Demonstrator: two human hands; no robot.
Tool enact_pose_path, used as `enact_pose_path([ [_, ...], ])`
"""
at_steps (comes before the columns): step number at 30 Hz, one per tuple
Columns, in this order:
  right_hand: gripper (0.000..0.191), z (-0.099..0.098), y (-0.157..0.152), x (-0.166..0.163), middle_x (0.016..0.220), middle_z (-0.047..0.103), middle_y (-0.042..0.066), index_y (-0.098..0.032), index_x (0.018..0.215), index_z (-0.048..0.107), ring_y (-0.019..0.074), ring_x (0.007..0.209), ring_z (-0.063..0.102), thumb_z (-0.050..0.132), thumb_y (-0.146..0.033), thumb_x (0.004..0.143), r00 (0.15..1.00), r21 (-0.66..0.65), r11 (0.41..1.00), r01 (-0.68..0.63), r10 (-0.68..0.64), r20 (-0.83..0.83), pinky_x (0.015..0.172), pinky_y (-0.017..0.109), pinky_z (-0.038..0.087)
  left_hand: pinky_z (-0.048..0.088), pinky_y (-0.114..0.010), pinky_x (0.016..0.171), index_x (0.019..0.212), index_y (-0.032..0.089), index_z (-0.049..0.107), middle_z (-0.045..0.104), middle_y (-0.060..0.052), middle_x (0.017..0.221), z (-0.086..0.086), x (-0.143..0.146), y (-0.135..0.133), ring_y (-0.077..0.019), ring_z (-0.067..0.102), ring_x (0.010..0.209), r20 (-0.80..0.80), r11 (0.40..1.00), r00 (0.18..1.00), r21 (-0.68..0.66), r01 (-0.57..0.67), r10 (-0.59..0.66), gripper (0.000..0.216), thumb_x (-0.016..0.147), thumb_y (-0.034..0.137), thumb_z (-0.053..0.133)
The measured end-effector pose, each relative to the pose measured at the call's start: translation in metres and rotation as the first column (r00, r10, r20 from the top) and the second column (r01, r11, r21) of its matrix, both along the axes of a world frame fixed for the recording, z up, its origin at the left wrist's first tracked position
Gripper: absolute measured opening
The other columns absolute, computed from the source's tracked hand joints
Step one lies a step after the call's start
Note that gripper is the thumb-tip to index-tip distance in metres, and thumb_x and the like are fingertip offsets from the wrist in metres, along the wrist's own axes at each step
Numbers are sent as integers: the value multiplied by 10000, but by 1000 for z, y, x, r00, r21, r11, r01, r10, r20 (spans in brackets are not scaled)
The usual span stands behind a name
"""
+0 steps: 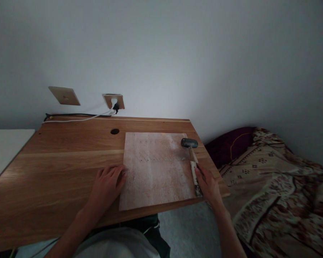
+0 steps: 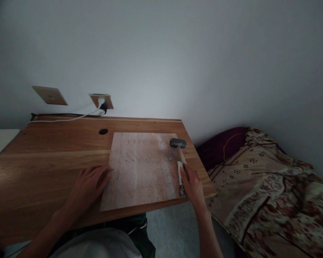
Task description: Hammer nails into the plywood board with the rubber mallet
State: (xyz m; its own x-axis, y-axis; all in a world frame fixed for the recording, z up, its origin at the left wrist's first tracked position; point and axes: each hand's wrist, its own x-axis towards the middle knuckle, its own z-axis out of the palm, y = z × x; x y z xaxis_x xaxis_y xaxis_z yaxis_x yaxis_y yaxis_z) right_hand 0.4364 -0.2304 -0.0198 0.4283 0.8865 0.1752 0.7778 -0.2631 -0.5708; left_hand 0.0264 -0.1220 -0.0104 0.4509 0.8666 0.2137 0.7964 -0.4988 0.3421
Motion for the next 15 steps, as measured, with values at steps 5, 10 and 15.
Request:
enact_pose_path([
  [5, 586, 1, 5, -33, 1299, 731, 174, -169, 1316, 706, 324, 1228, 651, 414, -593, 1037, 995, 24, 995, -96, 96, -15, 1086, 505, 480, 475, -536, 990, 1154, 208, 685, 779, -118, 1155, 2, -34, -1, -355, 647, 1154, -66, 996, 993, -4, -94, 94, 347, 1021, 386, 419],
  [10, 529, -2, 9, -73, 1321, 723, 154, -180, 1330, 695, 319, 1245, 629, 425, -547, 1061, 986, 57, 986, -158, 161, -35, 1094, 523, 463, 461, -580, 1020, 1163, 187, 670, 763, -138, 1203, 6, -71, -4, -387, 628, 1184, -81, 985, 983, -26, -170, 167, 422, 1019, 438, 364],
  [15, 492, -4, 16, -112, 1321, 718, 148, -189, 1346, 685, 315, 1245, 619, 453, -519, 1065, 977, 71, 978, -195, 200, -76, 1095, 529, 458, 449, -624, 1014, 1135, 194, 669, 750, -168, 1204, 10, -105, -6, -417, 635, 1161, -64, 964, 963, -36, -264, 261, 428, 994, 447, 354],
])
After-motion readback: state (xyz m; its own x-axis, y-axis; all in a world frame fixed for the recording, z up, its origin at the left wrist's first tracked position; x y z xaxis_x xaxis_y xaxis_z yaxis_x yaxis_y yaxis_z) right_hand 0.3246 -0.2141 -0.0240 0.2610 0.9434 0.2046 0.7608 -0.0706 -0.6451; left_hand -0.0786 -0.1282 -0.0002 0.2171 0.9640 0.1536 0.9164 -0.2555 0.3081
